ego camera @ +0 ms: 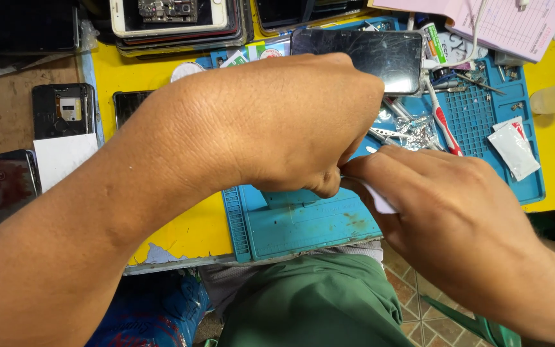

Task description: Applying a matte ceramic screen protector to a smartphone, including cleaning the surface and applying adhesive liquid.

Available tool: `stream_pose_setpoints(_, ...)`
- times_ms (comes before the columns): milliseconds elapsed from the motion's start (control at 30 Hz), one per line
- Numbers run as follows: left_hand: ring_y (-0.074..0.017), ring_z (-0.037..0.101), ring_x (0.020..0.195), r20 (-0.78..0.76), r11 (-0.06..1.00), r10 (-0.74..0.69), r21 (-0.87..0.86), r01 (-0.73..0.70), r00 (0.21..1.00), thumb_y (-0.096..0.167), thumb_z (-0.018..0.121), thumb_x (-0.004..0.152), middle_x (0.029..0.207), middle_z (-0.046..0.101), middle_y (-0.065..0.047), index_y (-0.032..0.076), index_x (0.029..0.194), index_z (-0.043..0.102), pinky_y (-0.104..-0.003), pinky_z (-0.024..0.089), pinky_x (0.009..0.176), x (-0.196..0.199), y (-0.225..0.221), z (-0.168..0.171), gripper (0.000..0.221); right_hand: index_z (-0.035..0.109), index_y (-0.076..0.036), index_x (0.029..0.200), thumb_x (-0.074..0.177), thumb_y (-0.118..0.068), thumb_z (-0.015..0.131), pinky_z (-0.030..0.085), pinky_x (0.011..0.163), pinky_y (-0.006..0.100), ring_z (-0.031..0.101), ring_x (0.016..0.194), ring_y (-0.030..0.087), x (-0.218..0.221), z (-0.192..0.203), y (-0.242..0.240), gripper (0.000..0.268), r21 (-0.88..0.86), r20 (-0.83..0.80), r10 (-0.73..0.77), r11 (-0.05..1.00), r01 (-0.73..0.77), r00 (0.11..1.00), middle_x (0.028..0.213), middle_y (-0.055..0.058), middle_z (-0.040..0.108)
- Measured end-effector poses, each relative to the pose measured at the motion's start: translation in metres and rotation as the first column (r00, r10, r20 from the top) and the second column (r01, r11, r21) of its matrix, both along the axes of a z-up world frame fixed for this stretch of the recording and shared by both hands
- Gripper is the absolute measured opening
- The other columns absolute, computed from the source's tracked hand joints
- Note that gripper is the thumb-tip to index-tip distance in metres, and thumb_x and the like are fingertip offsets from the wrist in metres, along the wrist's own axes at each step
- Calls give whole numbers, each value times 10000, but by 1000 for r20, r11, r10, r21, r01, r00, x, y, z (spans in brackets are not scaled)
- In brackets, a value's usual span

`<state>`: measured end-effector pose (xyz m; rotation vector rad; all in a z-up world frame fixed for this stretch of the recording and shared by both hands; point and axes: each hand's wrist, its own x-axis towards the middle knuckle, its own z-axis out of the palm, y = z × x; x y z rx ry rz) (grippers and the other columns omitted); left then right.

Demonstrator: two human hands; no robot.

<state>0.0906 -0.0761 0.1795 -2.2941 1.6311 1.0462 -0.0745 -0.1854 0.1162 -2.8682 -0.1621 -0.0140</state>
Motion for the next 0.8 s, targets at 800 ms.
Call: stream_pose_setpoints(800,-316,645,638,-28,999,9,-46,-10,1000,267,817,756,881,650,-102,120,741,726,-487,444,519,8,5,-6,173,647,-219,1024,806,-113,647,405,479,562,608,590,394,15,3,-4,242,-3,-61,-8,1000,8,998,652,64,661)
